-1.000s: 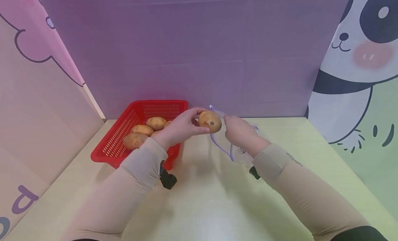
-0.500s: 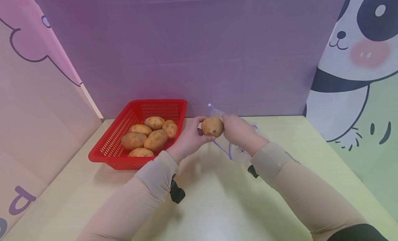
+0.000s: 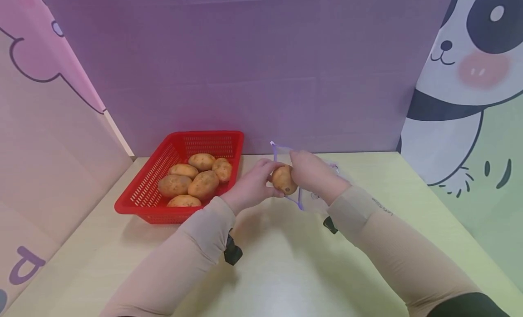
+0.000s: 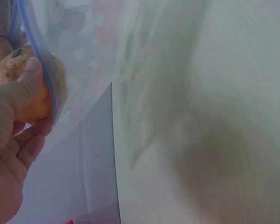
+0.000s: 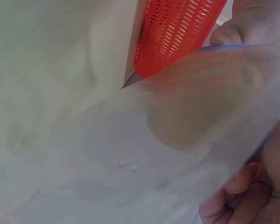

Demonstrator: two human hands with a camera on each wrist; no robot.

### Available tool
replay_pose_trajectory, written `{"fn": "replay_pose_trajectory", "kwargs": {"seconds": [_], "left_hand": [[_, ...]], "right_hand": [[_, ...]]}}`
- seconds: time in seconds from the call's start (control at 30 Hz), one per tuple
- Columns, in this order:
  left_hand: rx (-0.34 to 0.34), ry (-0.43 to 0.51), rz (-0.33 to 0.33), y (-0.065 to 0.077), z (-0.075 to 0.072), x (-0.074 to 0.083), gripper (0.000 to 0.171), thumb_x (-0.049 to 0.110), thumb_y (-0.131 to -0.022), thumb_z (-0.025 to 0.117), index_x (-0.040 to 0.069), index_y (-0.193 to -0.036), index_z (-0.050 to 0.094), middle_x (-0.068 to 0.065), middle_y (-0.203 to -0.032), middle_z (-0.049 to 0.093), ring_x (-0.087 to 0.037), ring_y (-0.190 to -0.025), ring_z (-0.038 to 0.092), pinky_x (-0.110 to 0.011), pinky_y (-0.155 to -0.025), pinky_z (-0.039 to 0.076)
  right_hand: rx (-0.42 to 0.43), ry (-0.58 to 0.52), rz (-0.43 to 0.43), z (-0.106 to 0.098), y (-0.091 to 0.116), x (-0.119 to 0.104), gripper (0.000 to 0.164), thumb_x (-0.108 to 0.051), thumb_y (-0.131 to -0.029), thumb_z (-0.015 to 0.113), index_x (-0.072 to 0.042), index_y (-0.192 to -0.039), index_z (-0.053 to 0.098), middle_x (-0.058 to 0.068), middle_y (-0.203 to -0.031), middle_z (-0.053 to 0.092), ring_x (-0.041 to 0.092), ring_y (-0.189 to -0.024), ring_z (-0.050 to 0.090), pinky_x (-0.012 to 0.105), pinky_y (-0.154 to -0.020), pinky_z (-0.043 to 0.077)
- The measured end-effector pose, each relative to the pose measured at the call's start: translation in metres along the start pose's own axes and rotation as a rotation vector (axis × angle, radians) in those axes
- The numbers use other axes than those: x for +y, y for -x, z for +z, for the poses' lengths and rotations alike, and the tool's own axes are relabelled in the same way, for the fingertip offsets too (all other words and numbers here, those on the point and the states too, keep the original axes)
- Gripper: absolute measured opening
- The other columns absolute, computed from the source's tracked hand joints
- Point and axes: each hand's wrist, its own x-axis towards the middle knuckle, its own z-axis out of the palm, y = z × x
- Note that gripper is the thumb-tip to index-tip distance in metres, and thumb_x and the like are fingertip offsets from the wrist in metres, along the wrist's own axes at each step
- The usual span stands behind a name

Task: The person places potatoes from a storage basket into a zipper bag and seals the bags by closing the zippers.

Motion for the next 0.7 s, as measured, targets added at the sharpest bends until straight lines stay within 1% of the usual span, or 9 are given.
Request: {"fn": "replay_pose_trajectory", "kwargs": {"seconds": [0.07, 0.13, 0.2, 0.27, 0.33, 0.43, 0.5, 0.57, 0.7], "left_hand": [[-0.034, -0.023, 0.01, -0.002, -0.002, 0.002, 0.067, 0.024, -0.08, 0.08, 0.022, -0.138, 0.047, -0.003, -0.135, 0.042, -0.018, -0.114, 0.051, -0.028, -0.087, 0.051], [-0.071, -0.071, 0.022, -0.005, -0.004, 0.005, 0.068, 0.023, -0.08, 0.08, 0.021, -0.139, 0.047, -0.003, -0.131, 0.044, -0.018, -0.112, 0.051, -0.028, -0.087, 0.051], [-0.109, -0.137, 0.045, -0.008, -0.006, 0.008, 0.067, 0.023, -0.079, 0.08, 0.019, -0.139, 0.049, -0.003, -0.125, 0.047, -0.02, -0.11, 0.052, -0.029, -0.087, 0.05], [-0.146, -0.226, 0.067, -0.012, -0.007, 0.011, 0.067, 0.025, -0.078, 0.081, 0.018, -0.138, 0.051, -0.003, -0.121, 0.051, -0.021, -0.108, 0.053, -0.032, -0.087, 0.049], [-0.183, -0.307, 0.077, -0.015, -0.006, 0.014, 0.068, 0.029, -0.078, 0.081, 0.018, -0.138, 0.052, -0.002, -0.122, 0.053, -0.022, -0.112, 0.051, -0.036, -0.092, 0.045], [-0.221, -0.413, 0.097, -0.017, -0.005, 0.015, 0.07, 0.035, -0.078, 0.079, 0.02, -0.14, 0.05, -0.002, -0.13, 0.054, -0.023, -0.121, 0.048, -0.044, -0.099, 0.037], [-0.243, -0.437, 0.101, -0.016, -0.005, 0.015, 0.07, 0.036, -0.08, 0.077, 0.02, -0.142, 0.049, -0.002, -0.135, 0.054, -0.023, -0.126, 0.045, -0.047, -0.103, 0.032], [-0.252, -0.442, 0.11, -0.014, -0.005, 0.014, 0.067, 0.037, -0.081, 0.076, 0.02, -0.141, 0.05, -0.002, -0.136, 0.054, -0.023, -0.128, 0.043, -0.047, -0.103, 0.031], [-0.259, -0.424, 0.136, -0.01, -0.006, 0.011, 0.053, 0.037, -0.084, 0.073, 0.022, -0.132, 0.06, 0.001, -0.133, 0.057, -0.022, -0.125, 0.044, -0.044, -0.102, 0.033]], "right_hand": [[0.0, 0.007, 0.003, 0.0, 0.0, 0.0, 0.054, -0.009, -0.095, 0.05, 0.007, -0.145, 0.033, 0.026, -0.135, 0.049, 0.032, -0.115, 0.054, 0.044, -0.097, 0.046], [0.002, 0.007, 0.006, 0.0, 0.0, 0.0, 0.055, -0.009, -0.095, 0.05, 0.007, -0.144, 0.034, 0.026, -0.135, 0.049, 0.033, -0.117, 0.053, 0.044, -0.098, 0.045], [0.005, 0.01, 0.0, -0.001, 0.0, 0.0, 0.055, -0.008, -0.094, 0.05, 0.007, -0.144, 0.034, 0.026, -0.136, 0.049, 0.034, -0.12, 0.052, 0.045, -0.099, 0.044], [0.006, 0.005, 0.002, -0.001, 0.0, 0.0, 0.055, -0.008, -0.093, 0.05, 0.007, -0.144, 0.035, 0.026, -0.137, 0.048, 0.034, -0.123, 0.05, 0.046, -0.1, 0.043], [0.012, 0.009, -0.001, -0.001, 0.001, 0.0, 0.055, -0.008, -0.093, 0.051, 0.006, -0.143, 0.036, 0.025, -0.136, 0.049, 0.034, -0.123, 0.05, 0.046, -0.1, 0.044], [0.02, 0.015, -0.008, -0.002, 0.002, 0.0, 0.055, -0.008, -0.092, 0.053, 0.006, -0.143, 0.037, 0.024, -0.135, 0.051, 0.033, -0.123, 0.05, 0.045, -0.099, 0.044], [0.025, 0.018, -0.016, -0.002, 0.002, 0.0, 0.056, -0.006, -0.092, 0.053, 0.007, -0.143, 0.036, 0.024, -0.135, 0.051, 0.034, -0.124, 0.049, 0.045, -0.099, 0.044], [0.025, 0.018, -0.018, -0.002, 0.002, 0.001, 0.056, -0.004, -0.092, 0.052, 0.007, -0.144, 0.035, 0.024, -0.136, 0.05, 0.034, -0.125, 0.049, 0.044, -0.1, 0.044], [0.02, 0.012, -0.014, -0.003, 0.002, 0.003, 0.055, -0.001, -0.093, 0.046, 0.007, -0.145, 0.032, 0.025, -0.139, 0.047, 0.035, -0.128, 0.045, 0.045, -0.102, 0.041]]}}
